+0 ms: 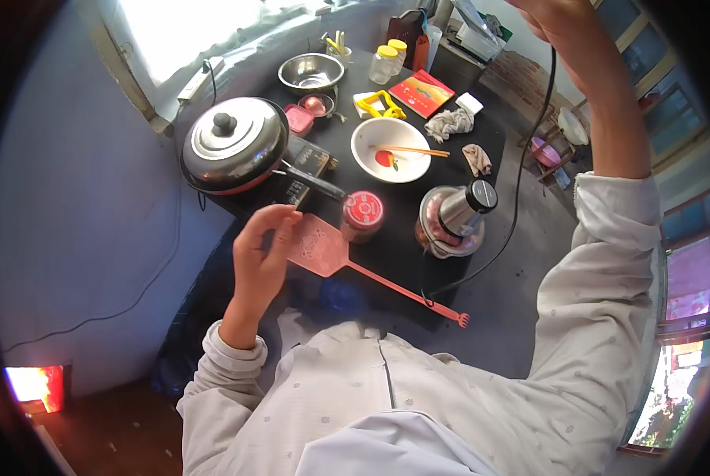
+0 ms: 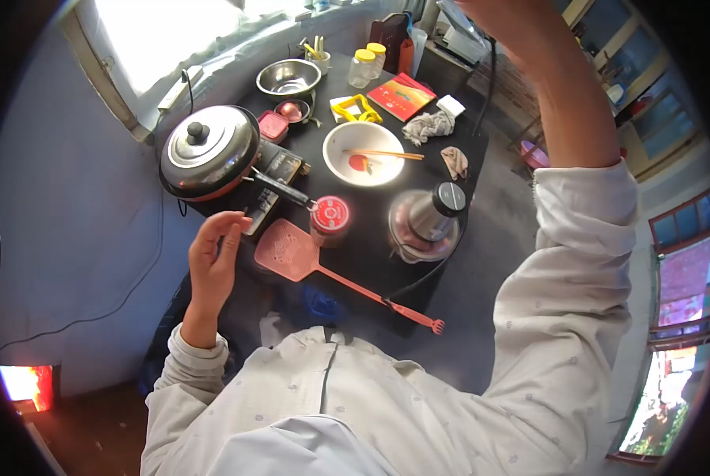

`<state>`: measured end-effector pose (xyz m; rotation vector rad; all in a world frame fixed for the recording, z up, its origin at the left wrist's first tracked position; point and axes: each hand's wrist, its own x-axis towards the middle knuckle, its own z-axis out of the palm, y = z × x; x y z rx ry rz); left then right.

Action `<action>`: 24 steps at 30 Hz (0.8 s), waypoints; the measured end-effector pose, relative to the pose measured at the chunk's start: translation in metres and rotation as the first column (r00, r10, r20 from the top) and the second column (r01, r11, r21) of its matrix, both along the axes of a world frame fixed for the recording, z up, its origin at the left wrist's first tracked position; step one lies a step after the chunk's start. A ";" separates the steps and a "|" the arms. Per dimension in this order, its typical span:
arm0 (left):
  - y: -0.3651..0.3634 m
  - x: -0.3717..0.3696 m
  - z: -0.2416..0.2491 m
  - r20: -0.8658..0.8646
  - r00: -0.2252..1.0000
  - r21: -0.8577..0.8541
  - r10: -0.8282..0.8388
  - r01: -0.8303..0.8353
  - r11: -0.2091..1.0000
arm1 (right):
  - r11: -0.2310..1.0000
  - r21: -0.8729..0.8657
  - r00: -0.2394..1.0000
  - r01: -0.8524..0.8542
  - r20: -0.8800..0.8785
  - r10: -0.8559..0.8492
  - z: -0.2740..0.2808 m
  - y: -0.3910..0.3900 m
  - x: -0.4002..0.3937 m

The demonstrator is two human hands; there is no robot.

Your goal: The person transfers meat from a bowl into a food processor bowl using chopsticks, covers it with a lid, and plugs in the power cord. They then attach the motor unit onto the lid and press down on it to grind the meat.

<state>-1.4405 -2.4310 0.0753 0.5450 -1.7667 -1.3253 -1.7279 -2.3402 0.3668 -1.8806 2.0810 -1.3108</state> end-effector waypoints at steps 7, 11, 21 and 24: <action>-0.195 0.050 0.011 0.068 0.923 -0.005 0.378 -0.378 0.926 | 0.976 -0.111 0.939 0.185 -0.275 -0.209 0.051 -0.181 -0.013; -0.311 0.051 -0.008 0.115 0.805 -0.130 0.582 -0.569 0.812 | 0.996 -0.051 0.987 0.071 -0.143 -0.078 0.040 -0.320 -0.016; -0.407 -0.043 0.035 -0.097 0.994 0.019 0.048 -0.047 0.999 | 0.942 0.325 0.787 -0.083 -0.558 0.261 -0.117 -0.491 -0.026; -0.359 -0.112 0.078 -0.198 0.935 0.090 -0.293 0.315 0.945 | 0.918 0.363 0.984 -0.160 0.128 0.121 -0.099 -0.449 0.017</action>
